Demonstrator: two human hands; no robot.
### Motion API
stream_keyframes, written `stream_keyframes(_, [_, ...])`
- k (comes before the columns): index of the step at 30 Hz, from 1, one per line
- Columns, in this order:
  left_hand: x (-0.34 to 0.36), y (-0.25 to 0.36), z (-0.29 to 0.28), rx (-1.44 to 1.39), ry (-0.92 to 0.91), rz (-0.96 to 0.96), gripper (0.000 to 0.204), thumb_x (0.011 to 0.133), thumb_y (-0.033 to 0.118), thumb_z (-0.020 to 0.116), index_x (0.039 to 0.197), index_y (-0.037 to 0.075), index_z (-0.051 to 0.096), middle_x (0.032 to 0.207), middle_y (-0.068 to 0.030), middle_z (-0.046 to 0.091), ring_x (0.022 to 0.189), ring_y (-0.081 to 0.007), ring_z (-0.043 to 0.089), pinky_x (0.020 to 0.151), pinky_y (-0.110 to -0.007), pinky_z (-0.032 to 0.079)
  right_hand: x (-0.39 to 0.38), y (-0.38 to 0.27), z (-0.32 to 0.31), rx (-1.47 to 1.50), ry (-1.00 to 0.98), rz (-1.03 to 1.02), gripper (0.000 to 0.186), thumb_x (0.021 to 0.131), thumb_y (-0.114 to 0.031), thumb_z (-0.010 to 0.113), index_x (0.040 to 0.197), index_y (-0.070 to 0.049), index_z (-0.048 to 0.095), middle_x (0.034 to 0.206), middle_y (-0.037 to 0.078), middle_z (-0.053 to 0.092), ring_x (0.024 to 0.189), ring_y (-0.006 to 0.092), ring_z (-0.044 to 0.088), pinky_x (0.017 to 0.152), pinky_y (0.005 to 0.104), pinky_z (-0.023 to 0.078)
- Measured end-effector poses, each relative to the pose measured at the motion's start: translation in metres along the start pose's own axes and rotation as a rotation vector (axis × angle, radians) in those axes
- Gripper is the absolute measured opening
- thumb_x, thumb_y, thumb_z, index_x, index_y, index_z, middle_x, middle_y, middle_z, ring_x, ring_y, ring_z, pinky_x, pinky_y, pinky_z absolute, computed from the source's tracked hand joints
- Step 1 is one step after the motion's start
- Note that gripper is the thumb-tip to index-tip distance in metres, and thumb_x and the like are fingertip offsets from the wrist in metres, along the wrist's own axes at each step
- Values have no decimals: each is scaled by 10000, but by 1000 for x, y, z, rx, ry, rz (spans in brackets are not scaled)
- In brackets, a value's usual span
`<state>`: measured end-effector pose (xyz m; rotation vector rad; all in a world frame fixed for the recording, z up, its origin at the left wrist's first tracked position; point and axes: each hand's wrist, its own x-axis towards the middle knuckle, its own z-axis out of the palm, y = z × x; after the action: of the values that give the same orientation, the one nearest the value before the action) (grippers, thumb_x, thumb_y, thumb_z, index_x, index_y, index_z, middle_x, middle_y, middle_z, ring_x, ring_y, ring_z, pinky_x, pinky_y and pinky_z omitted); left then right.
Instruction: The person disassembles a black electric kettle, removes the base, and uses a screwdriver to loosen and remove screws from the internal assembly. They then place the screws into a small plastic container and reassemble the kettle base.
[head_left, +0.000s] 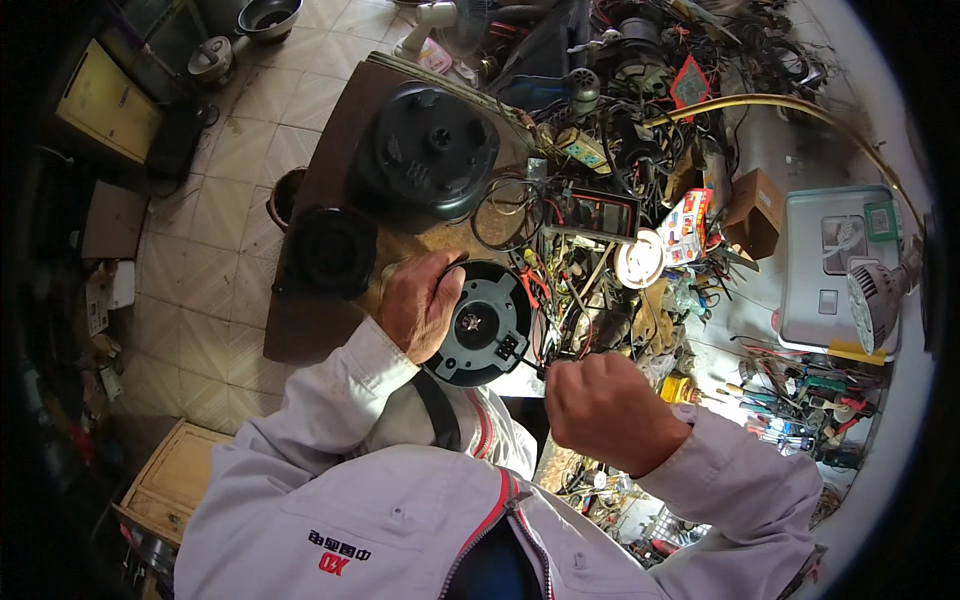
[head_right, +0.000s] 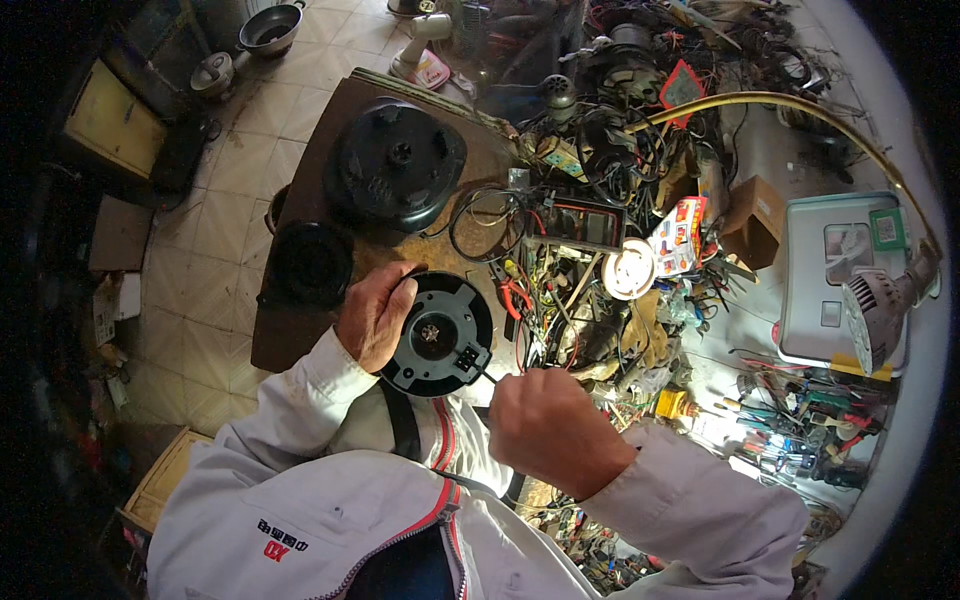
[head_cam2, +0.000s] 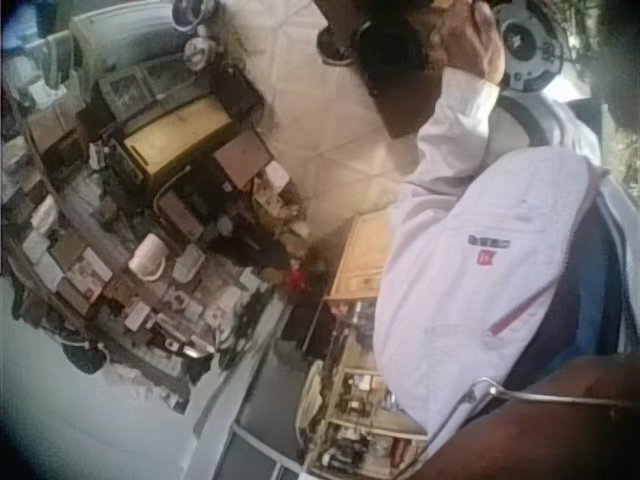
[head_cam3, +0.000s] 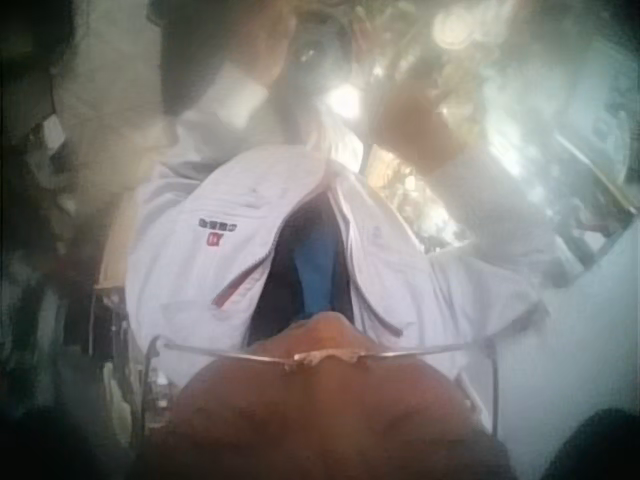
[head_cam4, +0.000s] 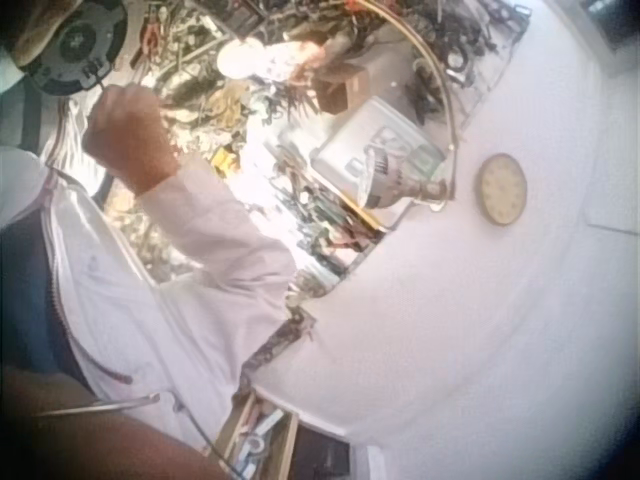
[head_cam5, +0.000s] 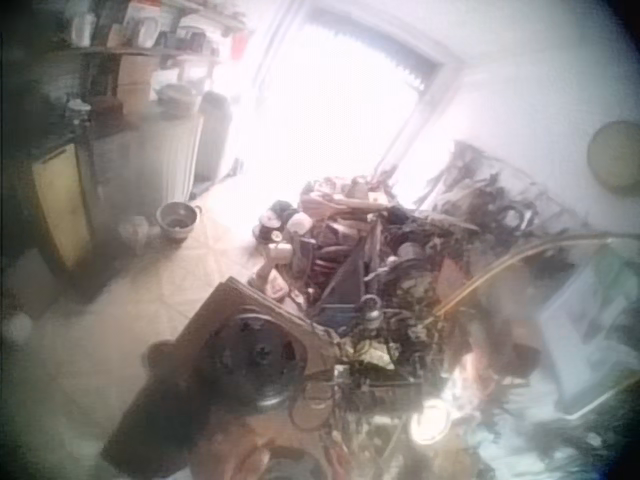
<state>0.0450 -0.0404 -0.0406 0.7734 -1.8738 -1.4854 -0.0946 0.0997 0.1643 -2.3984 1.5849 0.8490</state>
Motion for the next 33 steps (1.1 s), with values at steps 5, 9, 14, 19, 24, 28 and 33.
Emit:
stream_keyframes(5, [2,7,-1,-18,3,0,323,1039,231,569,1180,-45,657,1015,-239,699,939,-393,690,824,-427,538,0,8,4,76,244,-3,172,733,-151,687,846,-24,665,745,56,544,655,194,583,553,339,447])
stream_keyframes(9, [1,-1,4,-18,67,74,258,1001,169,614,1136,-45,666,954,-224,697,898,-404,671,811,-452,527,-8,7,1,791,272,268,220,898,-204,699,1001,-11,670,871,109,612,699,289,651,612,414,533])
stream_keyframes(14, [1,0,4,-57,12,-6,250,1002,153,600,1148,-39,663,947,-230,696,874,-413,675,792,-449,535,-20,1,0,656,85,664,190,904,-196,744,877,-65,610,822,102,630,663,329,660,581,454,522])
stream_keyframes(19, [-1,1,3,-17,-24,-24,395,1076,310,529,1212,-46,634,967,-203,700,887,-293,703,804,-375,539,-27,1,14,650,320,319,160,857,-133,741,883,-56,602,962,141,633,788,326,662,604,431,519])
stream_keyframes(24, [0,-1,3,-5,-28,-21,323,1033,214,563,1222,-35,641,1028,-235,707,959,-365,696,849,-410,542,-25,-6,10,737,238,582,184,852,-155,742,847,-74,576,966,154,645,800,317,669,563,426,494])
stream_keyframes(28, [-1,-3,3,-40,-28,-63,301,1023,196,581,1214,-26,649,1057,-250,705,991,-411,689,867,-423,544,-32,-1,18,562,313,417,219,805,-169,756,794,-92,551,830,125,583,692,309,619,527,427,467])
stream_keyframes(33, [-1,-6,5,-30,-43,-46,312,1029,209,583,1213,-35,645,1059,-250,705,996,-406,697,866,-428,548,-27,4,28,654,519,251,173,803,-82,797,899,-55,655,839,119,576,685,300,629,549,417,486])
